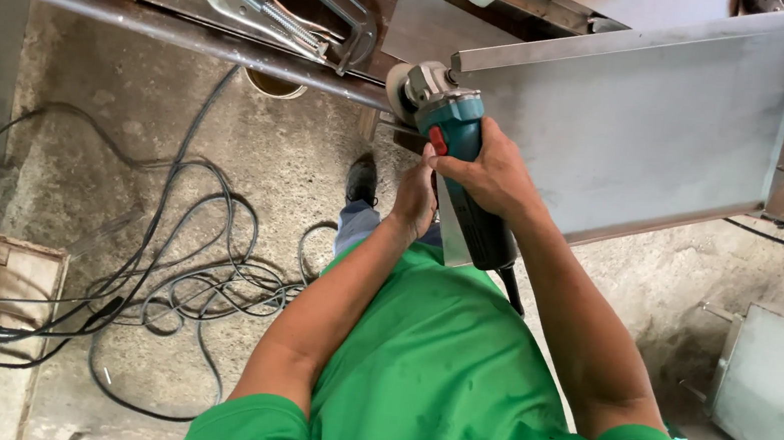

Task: Grinding, hammering, and measuring stainless steel components to fabricate a metal part.

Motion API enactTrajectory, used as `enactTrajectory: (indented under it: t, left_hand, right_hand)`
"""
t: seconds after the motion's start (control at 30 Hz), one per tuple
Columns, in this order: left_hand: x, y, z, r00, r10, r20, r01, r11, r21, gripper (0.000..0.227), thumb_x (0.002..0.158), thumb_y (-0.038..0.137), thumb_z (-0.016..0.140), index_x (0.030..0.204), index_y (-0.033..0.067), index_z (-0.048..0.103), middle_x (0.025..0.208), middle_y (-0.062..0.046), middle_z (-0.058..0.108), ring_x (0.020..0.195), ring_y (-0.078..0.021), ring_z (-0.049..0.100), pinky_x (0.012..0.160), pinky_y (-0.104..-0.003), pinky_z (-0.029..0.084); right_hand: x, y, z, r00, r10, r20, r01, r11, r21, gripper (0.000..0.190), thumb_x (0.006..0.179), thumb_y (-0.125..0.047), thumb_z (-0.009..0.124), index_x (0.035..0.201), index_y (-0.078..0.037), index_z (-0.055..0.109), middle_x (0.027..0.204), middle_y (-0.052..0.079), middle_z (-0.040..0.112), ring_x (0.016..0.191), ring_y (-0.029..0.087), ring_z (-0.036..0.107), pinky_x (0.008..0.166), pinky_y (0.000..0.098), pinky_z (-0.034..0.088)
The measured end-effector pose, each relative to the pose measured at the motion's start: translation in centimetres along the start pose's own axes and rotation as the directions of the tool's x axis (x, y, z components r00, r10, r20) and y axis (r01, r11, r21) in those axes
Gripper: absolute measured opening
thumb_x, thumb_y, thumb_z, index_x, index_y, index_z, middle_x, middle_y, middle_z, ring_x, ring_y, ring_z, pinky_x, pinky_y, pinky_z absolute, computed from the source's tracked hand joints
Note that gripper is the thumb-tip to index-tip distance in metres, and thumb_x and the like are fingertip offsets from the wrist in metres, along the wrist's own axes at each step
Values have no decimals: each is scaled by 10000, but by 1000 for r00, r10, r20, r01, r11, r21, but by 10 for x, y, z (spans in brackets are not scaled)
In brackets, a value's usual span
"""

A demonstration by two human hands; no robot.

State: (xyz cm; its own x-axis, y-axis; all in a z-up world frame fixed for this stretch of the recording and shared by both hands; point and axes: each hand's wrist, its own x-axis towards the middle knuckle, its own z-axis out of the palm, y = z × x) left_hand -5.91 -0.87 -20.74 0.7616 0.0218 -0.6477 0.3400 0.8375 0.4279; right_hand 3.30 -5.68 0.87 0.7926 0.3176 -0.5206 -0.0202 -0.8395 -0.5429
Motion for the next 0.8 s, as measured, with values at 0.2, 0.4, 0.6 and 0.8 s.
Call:
enactTrajectory:
  t: [0.2,0.4,0.6,0.8]
  left_hand:
    - [8,-4,-7,999,18,32,-19,1000,0,624,1121,586,509,1105,-10,696,777,9,599,500,-58,460,395,-245,323]
    - [10,3,6,993,106,53,-106,994,11,572,1041,484,556,1249,-34,682,1221,-85,716,1065,-178,678,956,-334,543]
    - [0,19,12,999,22,33,-21,999,-30,608,998,542,527,1226,-2,677,1196,-61,730,1046,-167,708,920,-312,565]
    - [38,2,-3,968,223,-115,-197,959,206,486,1044,513,574,968,51,705,909,-13,675,789,-129,620,713,-311,543]
  right_hand:
    - [-21,39,-35,994,-88,72,52,916,398,588,797,-259,857,1259,-11,590,1028,80,683,895,171,651,793,321,569]
    - [-57,57,-85,971,199,135,-240,775,584,518,788,-206,788,1238,-28,603,946,115,690,764,210,731,627,357,603]
    - [-53,76,-74,941,253,226,-337,616,712,505,794,-239,757,1233,-29,623,973,128,737,748,204,735,598,344,597]
    - [-39,94,-54,958,207,201,-287,605,743,579,755,-257,819,1232,-22,590,930,112,704,709,225,717,598,362,606]
